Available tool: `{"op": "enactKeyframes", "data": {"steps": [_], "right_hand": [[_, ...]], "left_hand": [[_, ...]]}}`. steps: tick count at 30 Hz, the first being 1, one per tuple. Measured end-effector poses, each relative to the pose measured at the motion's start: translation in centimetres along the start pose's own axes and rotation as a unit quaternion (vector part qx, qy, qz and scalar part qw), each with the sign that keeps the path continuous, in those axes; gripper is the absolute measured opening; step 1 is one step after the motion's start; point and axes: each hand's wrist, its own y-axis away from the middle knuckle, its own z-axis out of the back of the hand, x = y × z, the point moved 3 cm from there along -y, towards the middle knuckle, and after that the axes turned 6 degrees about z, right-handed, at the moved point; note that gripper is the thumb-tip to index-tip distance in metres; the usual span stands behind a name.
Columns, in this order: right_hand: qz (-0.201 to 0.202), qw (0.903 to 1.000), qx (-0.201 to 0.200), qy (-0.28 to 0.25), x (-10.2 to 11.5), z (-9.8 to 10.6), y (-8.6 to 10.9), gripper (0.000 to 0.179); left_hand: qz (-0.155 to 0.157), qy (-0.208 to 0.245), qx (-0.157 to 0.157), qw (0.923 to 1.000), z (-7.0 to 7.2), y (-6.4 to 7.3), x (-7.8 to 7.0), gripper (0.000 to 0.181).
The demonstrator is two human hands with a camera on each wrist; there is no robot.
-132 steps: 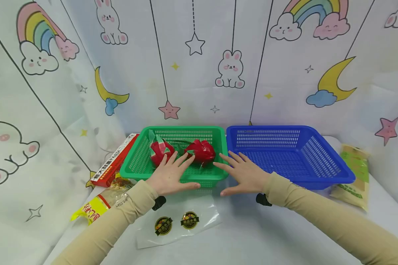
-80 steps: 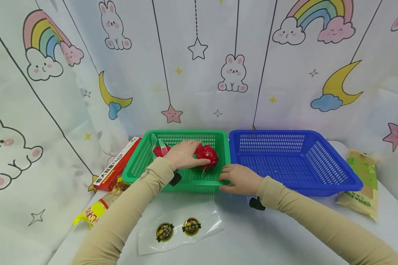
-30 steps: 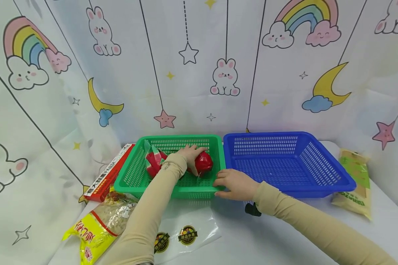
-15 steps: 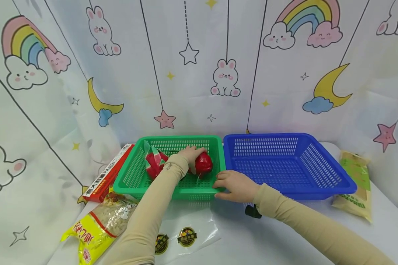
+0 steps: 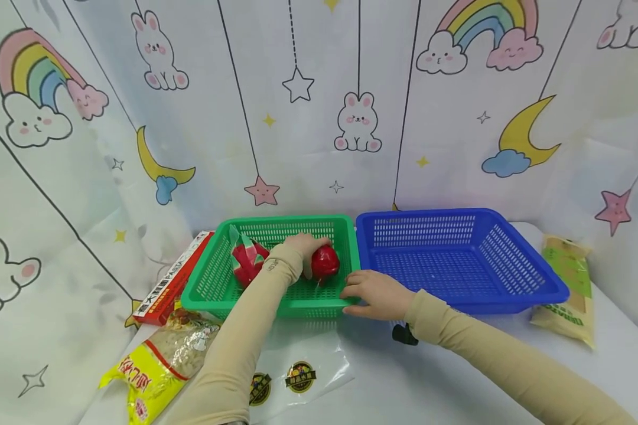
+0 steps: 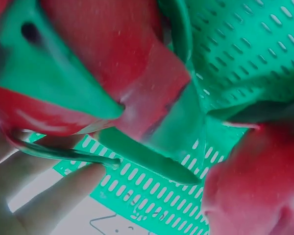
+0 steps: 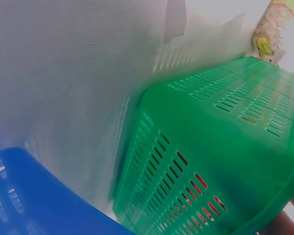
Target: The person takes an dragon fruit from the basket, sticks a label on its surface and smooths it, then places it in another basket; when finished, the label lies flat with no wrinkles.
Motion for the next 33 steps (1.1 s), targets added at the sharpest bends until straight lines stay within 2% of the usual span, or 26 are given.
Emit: {"op": "enactKeyframes", "data": {"steps": [5,16,28,33], "right_hand": [[-0.006,1.0,0.001,-0.006,0.0,-0.1,0.0,0.025],[-0.009,0.9999,0.008,-0.007,0.0,-0.1,-0.1,0.026],[-0.017,0.9997,0.013,-0.01,0.0,-0.1,-0.1,0.026],[-0.016,0.9997,0.014,-0.013,0.2,0.0,-0.1,0.026]], "left_hand": [[-0.026,-0.049,-0.005,0.9985,0.3,-0.1,0.0,0.085],[-0.04,-0.058,-0.027,0.9971,1.8,1.4,0.0,0.082],[-0.058,-0.081,-0.036,0.9943,2.5,2.6,-0.2,0.08],[-0.078,-0.087,-0.048,0.9921,3.1,3.6,-0.3,0.077]]}}
